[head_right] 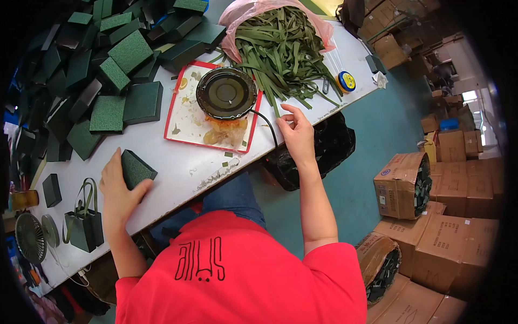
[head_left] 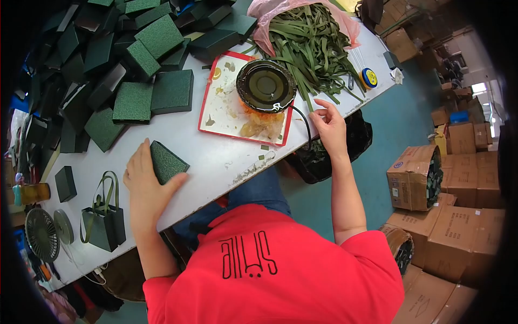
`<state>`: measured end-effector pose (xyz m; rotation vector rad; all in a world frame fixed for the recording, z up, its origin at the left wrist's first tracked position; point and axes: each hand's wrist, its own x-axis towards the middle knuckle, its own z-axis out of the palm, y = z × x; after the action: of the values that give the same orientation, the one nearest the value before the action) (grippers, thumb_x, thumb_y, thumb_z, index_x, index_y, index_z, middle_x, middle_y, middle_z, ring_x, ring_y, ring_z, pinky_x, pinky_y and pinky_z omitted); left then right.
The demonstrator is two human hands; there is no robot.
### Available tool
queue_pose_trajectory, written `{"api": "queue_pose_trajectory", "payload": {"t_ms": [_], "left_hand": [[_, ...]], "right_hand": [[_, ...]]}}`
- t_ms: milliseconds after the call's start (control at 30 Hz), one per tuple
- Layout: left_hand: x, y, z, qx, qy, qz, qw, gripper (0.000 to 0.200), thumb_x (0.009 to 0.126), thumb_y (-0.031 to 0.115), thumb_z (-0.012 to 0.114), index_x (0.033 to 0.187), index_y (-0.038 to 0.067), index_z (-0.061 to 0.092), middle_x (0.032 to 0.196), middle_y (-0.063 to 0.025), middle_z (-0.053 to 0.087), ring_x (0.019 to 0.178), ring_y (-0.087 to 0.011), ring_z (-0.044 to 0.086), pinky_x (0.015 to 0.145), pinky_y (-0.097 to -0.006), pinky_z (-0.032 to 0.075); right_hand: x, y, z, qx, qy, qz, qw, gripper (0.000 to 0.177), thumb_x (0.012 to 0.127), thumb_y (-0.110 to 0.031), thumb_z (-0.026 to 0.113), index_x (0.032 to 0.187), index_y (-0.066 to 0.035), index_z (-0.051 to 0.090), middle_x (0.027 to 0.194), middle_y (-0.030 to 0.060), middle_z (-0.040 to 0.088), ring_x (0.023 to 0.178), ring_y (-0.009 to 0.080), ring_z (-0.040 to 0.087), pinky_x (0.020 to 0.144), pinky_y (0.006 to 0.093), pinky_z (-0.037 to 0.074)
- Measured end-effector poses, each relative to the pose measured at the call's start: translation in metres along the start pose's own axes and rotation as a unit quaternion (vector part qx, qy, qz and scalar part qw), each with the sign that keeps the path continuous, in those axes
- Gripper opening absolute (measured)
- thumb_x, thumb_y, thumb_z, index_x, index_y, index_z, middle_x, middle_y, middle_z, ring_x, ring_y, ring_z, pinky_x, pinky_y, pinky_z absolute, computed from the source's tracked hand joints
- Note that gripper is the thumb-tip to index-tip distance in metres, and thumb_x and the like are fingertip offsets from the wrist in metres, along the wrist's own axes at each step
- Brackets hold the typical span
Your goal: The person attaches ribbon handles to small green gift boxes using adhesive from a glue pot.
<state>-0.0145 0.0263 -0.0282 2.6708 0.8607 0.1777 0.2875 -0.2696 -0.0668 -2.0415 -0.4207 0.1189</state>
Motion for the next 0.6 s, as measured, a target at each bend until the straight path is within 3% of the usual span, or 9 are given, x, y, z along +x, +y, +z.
{"api": "queue_pose_trajectory", "payload": {"t_ms": [67, 200, 300, 400, 500, 600], "left_hand": [[-0.006, 0.006, 0.007, 0.007, -0.003, 0.005, 1.000, 0.115, 0.062, 0.043, 0.089, 0.155, 0.008, 0.029, 0.150, -0.0180, 0.039, 0.137, -0.0355, 0.038, 0.110, -0.0549, 0.028], [-0.006, 0.012, 0.005, -0.007, -0.004, 0.000, 1.000, 0.113, 0.063, 0.041, 0.089, 0.154, 0.009, 0.031, 0.146, -0.0191, 0.041, 0.135, -0.0358, 0.039, 0.110, -0.0535, 0.028], [-0.006, 0.010, 0.007, -0.003, -0.005, 0.002, 1.000, 0.112, 0.062, 0.039, 0.089, 0.154, 0.010, 0.032, 0.145, -0.0192, 0.042, 0.133, -0.0360, 0.040, 0.110, -0.0529, 0.028], [-0.007, 0.010, 0.008, -0.005, -0.004, 0.003, 1.000, 0.110, 0.063, 0.038, 0.089, 0.154, 0.011, 0.033, 0.145, -0.0198, 0.042, 0.133, -0.0364, 0.040, 0.110, -0.0527, 0.027], [-0.007, 0.009, 0.009, -0.006, -0.002, 0.005, 1.000, 0.110, 0.063, 0.038, 0.089, 0.154, 0.011, 0.033, 0.145, -0.0202, 0.042, 0.133, -0.0367, 0.040, 0.110, -0.0527, 0.027], [-0.007, 0.009, 0.010, -0.004, 0.001, 0.005, 1.000, 0.110, 0.063, 0.038, 0.089, 0.154, 0.011, 0.033, 0.145, -0.0204, 0.042, 0.133, -0.0369, 0.040, 0.110, -0.0527, 0.027]], "right_hand": [[0.001, 0.002, -0.002, 0.019, -0.021, 0.003, 1.000, 0.031, 0.090, -0.007, 0.067, 0.121, -0.001, 0.066, 0.086, 0.0009, 0.068, 0.066, 0.0034, 0.054, 0.060, 0.0211, 0.044], [-0.004, -0.012, -0.008, 0.088, -0.074, 0.095, 0.989, 0.029, 0.093, -0.007, 0.064, 0.121, 0.000, 0.068, 0.100, 0.0041, 0.073, 0.067, 0.0037, 0.059, 0.060, 0.0189, 0.046], [-0.013, -0.031, -0.016, 0.199, -0.110, 0.088, 0.970, 0.026, 0.095, -0.007, 0.061, 0.118, 0.002, 0.069, 0.106, 0.0073, 0.074, 0.069, 0.0065, 0.065, 0.061, 0.0191, 0.048], [-0.022, -0.043, -0.020, 0.206, -0.112, 0.068, 0.970, 0.025, 0.095, -0.006, 0.062, 0.116, 0.004, 0.069, 0.111, 0.0097, 0.073, 0.072, 0.0091, 0.068, 0.062, 0.0190, 0.048], [-0.029, -0.045, -0.024, 0.108, -0.067, 0.050, 0.991, 0.028, 0.092, -0.002, 0.061, 0.118, 0.004, 0.067, 0.106, 0.0068, 0.072, 0.068, 0.0078, 0.064, 0.062, 0.0187, 0.047], [-0.038, -0.050, -0.029, 0.035, -0.021, -0.109, 0.993, 0.023, 0.086, 0.003, 0.060, 0.108, 0.003, 0.066, 0.109, 0.0079, 0.066, 0.082, 0.0111, 0.063, 0.076, 0.0229, 0.049]]}}
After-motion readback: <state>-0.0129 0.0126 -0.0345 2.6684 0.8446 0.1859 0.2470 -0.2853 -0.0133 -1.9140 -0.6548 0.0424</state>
